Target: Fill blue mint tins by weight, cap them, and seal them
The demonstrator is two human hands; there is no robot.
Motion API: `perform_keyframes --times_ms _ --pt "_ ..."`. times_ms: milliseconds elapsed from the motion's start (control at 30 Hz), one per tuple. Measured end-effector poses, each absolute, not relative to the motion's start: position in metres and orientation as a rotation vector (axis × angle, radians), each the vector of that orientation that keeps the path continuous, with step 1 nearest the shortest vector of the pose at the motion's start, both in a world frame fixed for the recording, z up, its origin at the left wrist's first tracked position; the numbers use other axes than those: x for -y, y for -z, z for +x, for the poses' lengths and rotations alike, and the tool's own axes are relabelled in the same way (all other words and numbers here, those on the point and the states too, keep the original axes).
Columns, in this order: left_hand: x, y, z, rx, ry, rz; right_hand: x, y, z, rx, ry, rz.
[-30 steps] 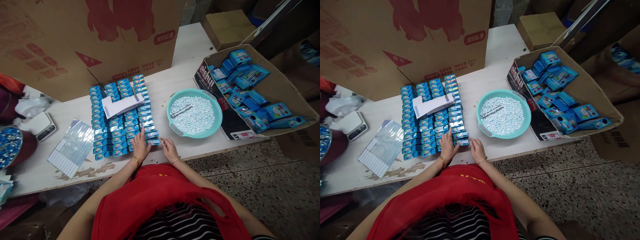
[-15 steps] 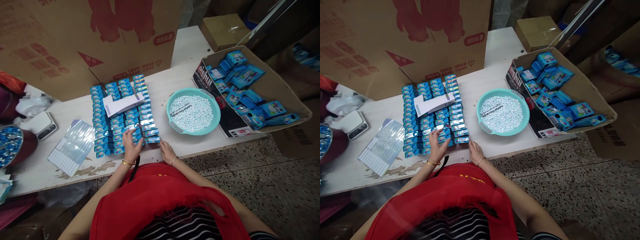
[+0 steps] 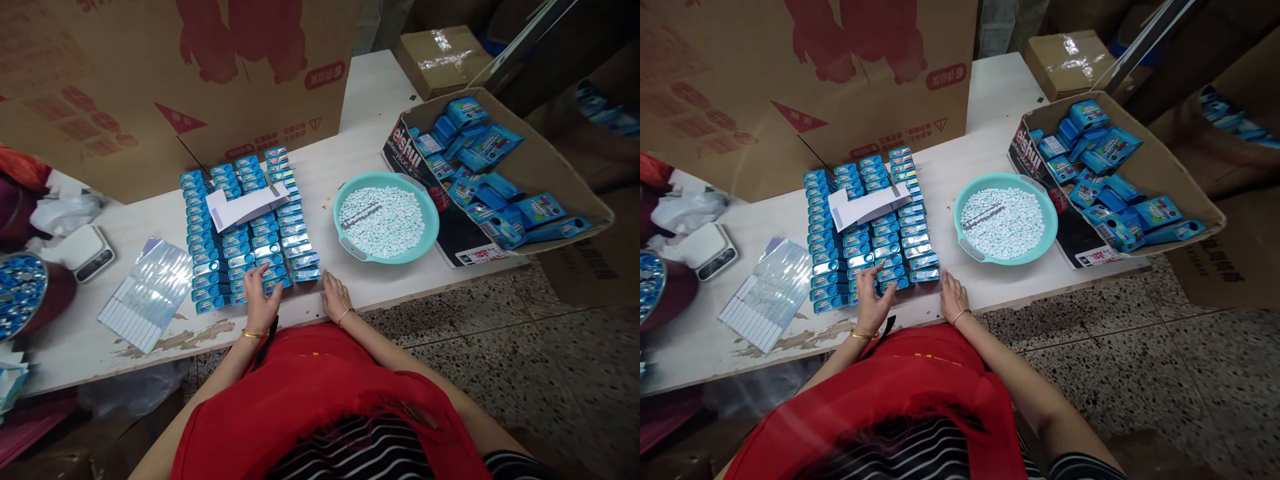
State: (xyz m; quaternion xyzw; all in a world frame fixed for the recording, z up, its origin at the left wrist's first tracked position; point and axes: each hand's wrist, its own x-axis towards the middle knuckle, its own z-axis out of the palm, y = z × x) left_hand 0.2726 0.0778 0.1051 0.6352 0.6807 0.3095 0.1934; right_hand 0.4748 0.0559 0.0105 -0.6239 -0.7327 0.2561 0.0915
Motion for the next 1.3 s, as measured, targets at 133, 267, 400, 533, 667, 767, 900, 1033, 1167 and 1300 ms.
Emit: perform_keyframes --times_ms 133,267,400,533,667,767,900,1033,1167,1300 --pt "-0.074 -0.105 0.27 -1.923 -0.859 1.776 -0.055 -0.011 0.468 2.134 -0.73 -1.774" --pt "-0.073 -0.106 0.267 -1.91 -0.858 1.763 -0.052 -0.006 0.465 2.097 -0.832 -1.786" --pt "-0.072 -0.115 0.263 -1.832 -0.909 1.636 -0.047 -0.01 0.469 1.961 -0.83 -1.836" --pt "-0.068 -0.126 0.26 -1.679 -0.98 1.293 -0.048 -0.034 0.465 1.91 -0.846 -1.73" --pt "-0.064 -0.125 0.258 -1.573 -1.092 0.909 -0.061 -0.05 0.453 1.845 -0.753 -1.717" --pt "-0.064 -0.119 0.255 -1.635 -1.169 0.758 -0.072 -0.043 0.445 1.614 -0.624 -1.911" --pt "-0.064 -0.112 0.249 -1.697 -1.197 0.68 -0.076 -0.023 0.437 1.504 -0.714 -2.023" --pt "-0.064 -0.109 0.249 -1.711 -1.175 0.669 -0.075 -0.013 0.434 1.483 -0.769 -2.001" --pt "-0.066 -0.109 0.252 -1.708 -1.142 0.672 -0.079 -0.013 0.437 1.519 -0.799 -2.001" --pt "-0.067 -0.111 0.255 -1.682 -1.114 0.688 -0.078 -0.022 0.443 1.568 -0.779 -2.005"
